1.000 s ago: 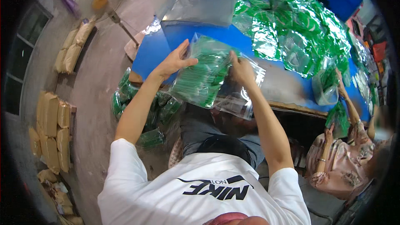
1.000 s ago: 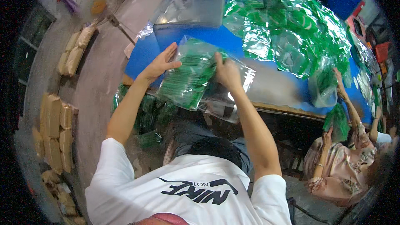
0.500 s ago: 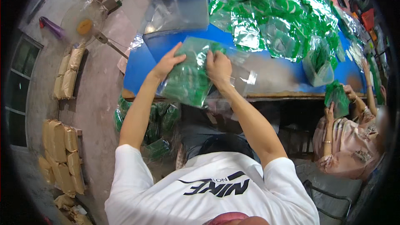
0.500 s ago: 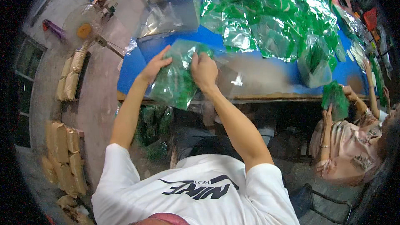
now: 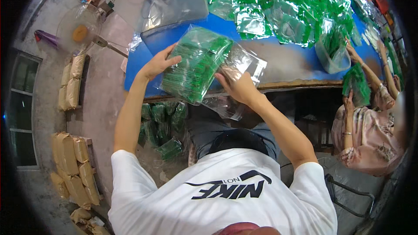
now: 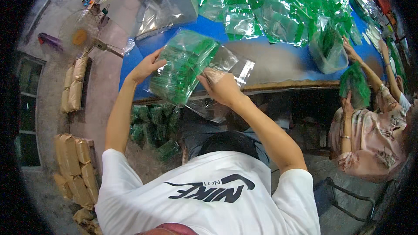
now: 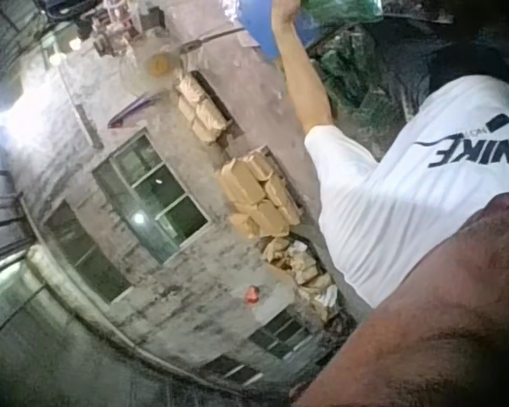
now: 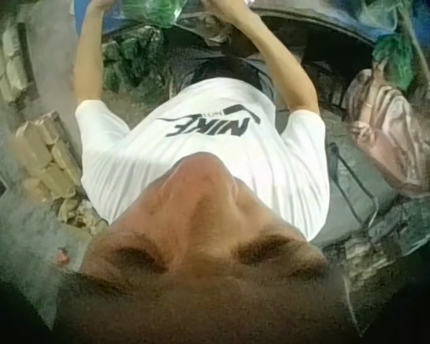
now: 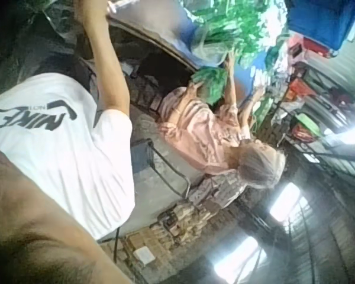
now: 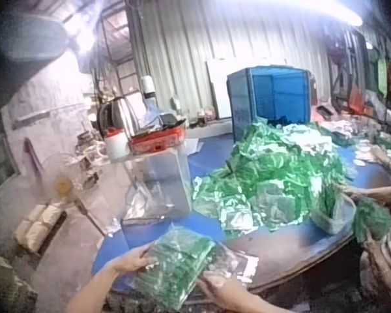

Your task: Sorting and packing small green plastic bags into larger clear plastic bags.

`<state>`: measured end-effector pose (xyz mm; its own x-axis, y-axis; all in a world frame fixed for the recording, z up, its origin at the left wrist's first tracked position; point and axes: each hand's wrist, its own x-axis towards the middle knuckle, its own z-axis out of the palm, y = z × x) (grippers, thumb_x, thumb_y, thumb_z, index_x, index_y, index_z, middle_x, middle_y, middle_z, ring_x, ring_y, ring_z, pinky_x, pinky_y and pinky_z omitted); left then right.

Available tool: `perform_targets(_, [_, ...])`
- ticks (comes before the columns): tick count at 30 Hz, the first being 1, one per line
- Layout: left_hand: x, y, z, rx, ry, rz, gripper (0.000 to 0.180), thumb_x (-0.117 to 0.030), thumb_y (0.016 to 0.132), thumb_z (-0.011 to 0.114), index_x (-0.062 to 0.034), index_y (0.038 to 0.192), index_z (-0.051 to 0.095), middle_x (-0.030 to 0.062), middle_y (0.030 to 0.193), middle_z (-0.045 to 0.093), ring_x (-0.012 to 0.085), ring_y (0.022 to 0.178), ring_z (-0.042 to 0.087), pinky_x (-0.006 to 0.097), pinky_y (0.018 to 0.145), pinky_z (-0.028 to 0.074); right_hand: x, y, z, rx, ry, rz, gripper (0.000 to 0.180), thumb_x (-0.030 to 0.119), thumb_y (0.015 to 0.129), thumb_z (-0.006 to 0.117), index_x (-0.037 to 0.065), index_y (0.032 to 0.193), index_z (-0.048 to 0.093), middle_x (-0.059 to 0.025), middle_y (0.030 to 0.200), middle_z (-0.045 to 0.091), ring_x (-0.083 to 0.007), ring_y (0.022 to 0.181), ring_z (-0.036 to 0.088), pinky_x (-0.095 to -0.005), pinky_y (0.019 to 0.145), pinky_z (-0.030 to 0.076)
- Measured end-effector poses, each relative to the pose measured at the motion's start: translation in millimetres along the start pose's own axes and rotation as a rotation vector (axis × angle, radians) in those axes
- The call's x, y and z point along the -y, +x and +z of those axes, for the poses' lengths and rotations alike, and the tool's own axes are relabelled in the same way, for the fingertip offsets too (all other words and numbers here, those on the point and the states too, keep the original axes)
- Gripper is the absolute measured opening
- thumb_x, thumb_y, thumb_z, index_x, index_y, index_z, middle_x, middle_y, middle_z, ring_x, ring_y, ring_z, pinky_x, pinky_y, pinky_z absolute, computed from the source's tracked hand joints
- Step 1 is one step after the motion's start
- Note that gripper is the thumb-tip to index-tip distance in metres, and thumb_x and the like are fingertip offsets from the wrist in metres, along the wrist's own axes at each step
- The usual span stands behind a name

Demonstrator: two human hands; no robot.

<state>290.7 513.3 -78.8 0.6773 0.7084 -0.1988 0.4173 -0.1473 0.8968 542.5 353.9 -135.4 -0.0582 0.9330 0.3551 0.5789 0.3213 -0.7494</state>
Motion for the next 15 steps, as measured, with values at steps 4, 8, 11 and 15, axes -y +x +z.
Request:
perform_targets(4, [-23.2,4.2,4.8,0.184,0.001,-0.056,0.085,-0.038,0.085,0.075,0.0004,0.149,0.036,0.0131,0.146,0.046,0.0224,0.134,0.043,0.034,0.113,0.032,13.7,1.0,17.2,0.108,-0.124,-0.239,0.017,0.021,0.092,0.061,0.004,0.091,0.060,-0.0151,0.087,0.059,-0.0369,0.086,0.060,-0.0479,0.075,0.049])
perform_targets(8, [-27.1,22.1,-5.8,-0.032,0.411,0.075,0.085,-0.040,0.084,0.075,-0.0023,0.149,0.037,0.0169,0.152,0.041,0.0278,0.140,0.038,0.035,0.115,0.031,11.1,-26.4,6.7,0.167,-0.161,-0.331,0.014,0.018,0.089,0.062,0.005,0.094,0.061,-0.0135,0.103,0.061,-0.0352,0.099,0.058,-0.0467,0.085,0.047])
perform_targets(11, [-62.5,5.9,33.3,-0.329,0.681,0.197,0.080,-0.049,0.089,0.065,-0.0090,0.151,0.036,0.0161,0.157,0.032,0.0328,0.146,0.028,0.043,0.119,0.021,8.8,-54.3,-41.5,0.235,-0.176,-0.316,0.015,0.010,0.084,0.068,0.004,0.096,0.062,-0.0134,0.112,0.063,-0.0350,0.103,0.061,-0.0446,0.087,0.050])
perform_targets(15, [-32.4,3.2,93.5,-0.270,1.223,0.272,0.078,-0.057,0.090,0.057,-0.0164,0.153,0.034,0.0144,0.160,0.025,0.0338,0.149,0.018,0.052,0.121,0.009,-22.1,-60.4,-126.2,-0.588,-0.390,-0.150,0.046,0.012,0.076,0.080,0.003,0.115,0.058,-0.0169,0.115,0.061,-0.0354,0.111,0.058,-0.0420,0.096,0.045])
